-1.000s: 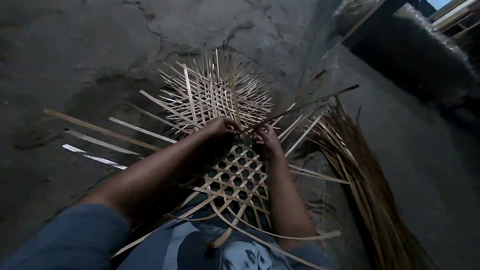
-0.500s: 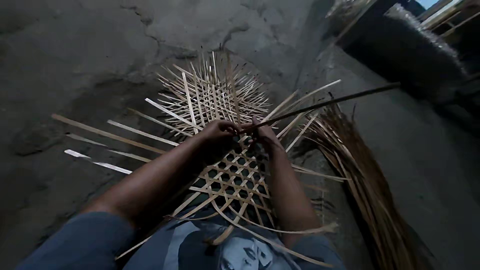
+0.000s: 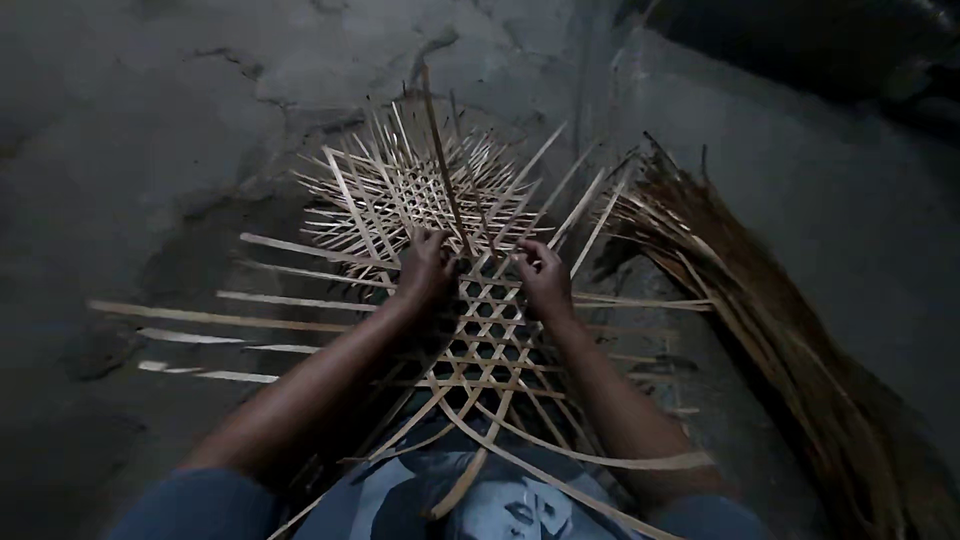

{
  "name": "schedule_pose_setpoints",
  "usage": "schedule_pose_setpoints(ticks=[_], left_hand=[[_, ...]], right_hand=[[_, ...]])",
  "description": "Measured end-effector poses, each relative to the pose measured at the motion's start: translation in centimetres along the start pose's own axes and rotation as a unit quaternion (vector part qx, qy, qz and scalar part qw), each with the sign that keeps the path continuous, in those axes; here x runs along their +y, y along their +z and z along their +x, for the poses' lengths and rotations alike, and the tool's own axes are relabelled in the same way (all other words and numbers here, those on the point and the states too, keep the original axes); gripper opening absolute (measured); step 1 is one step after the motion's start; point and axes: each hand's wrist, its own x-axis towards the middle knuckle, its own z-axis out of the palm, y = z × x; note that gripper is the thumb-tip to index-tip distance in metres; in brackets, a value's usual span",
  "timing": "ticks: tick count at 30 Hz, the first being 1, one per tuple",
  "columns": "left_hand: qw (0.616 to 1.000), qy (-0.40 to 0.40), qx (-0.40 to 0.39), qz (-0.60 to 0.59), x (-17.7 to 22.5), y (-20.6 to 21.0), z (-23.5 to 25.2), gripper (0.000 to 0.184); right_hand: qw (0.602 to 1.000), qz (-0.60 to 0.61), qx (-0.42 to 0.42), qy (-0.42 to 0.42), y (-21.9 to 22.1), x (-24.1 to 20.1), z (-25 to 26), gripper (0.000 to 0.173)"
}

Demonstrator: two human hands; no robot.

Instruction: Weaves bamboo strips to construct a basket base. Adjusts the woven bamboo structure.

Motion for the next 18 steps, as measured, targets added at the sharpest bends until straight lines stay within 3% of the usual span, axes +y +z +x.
schedule_pose_setpoints(ticks=[3,8,13,18], left_hand=[[0.993,0.041,0.077,0.073,-0.9,0.7,-3.6,0.063],[0.979,0.065,0.081,0.175,-2.5,2.8,-5.5,0.043],[0.972,0.093,0.034,0.214,-2.8,2.8,-5.0,0.038],[0.978,0.105,0.042,0.176,-3.4,2.5,-4.6,0.041]], right_hand=[[0.991,-0.124,-0.036,0.029,1.0,1.4,-2.9,0.041],[0.975,-0.193,0.065,-0.088,4.5,4.1,-4.5,0.038],[0.971,-0.203,0.059,-0.108,4.8,4.6,-4.2,0.037],[0.975,-0.164,0.065,-0.133,4.4,5.1,-3.8,0.037]])
